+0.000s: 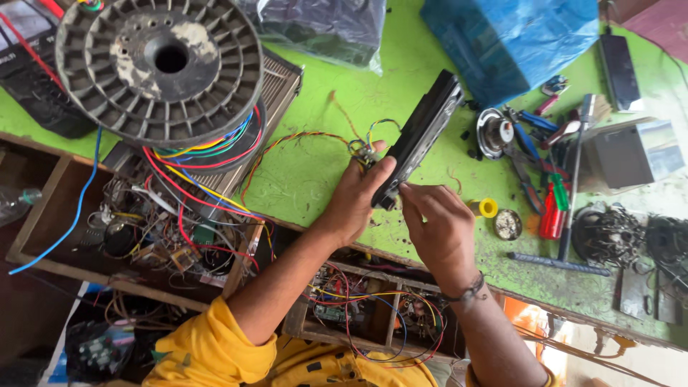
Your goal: The person uses a green screwdriver to tighten screws on a small black electronic device with multicolored wires. They then insert a small black knob into the device and continue adjusting internal components. The device is handled and repositioned throughout the clip.
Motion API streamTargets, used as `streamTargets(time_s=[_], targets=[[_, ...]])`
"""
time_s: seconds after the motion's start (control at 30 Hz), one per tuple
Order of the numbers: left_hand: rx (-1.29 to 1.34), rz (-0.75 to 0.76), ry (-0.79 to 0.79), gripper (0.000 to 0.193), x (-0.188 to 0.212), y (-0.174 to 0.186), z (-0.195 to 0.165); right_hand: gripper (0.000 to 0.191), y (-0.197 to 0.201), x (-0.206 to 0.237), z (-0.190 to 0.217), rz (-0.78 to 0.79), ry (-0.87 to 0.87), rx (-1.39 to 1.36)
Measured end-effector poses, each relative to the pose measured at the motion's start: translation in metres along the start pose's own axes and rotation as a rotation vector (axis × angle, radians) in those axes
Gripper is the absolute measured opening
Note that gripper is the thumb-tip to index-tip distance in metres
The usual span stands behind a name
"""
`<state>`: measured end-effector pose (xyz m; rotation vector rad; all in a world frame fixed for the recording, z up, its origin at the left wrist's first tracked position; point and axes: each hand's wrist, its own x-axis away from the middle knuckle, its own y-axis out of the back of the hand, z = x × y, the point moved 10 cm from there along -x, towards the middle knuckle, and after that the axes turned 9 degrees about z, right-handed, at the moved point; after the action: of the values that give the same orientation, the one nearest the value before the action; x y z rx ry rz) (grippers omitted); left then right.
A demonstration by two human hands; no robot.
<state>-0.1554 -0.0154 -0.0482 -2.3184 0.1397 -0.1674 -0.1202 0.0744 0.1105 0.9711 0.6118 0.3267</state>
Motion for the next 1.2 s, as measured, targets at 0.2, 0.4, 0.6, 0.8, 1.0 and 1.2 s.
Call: streamTargets(time_s=[0.2,0.4,0.6,0.8,1.0,1.2], targets=[[0.101,0.040,0.042,0.073,0.005,-0.008,-0.005,0.015,0.000,0.009,-0.018,-0.041,-0.242,-0.150],[-0.114,-0.037,0.116,0.069,0.010,0.004,-0.004,0.021,-0.011,0.009,0.003,-0.029,0.029,0.077],[0.205,0.121,0.015,0.057,0.002,-0.005,-0.003,0.039,0.013,-0.008,-0.035,0.021,-0.040,0.047],[0.195,0.176,0.003,0.052,0.004,-0.016,-0.016,0.076,0.043,-0.050,-0.138,0.000,-0.114,0.597],[0.200,0.123,0.009,0.051,0.004,-0.011,-0.016,0.060,0.082,-0.011,-0.217,-0.002,-0.516,0.128],[0.203,0.109,0.021,0.051,0.002,-0.009,-0.008,0.063,0.128,0.004,-0.202,-0.154,-0.339,0.167]])
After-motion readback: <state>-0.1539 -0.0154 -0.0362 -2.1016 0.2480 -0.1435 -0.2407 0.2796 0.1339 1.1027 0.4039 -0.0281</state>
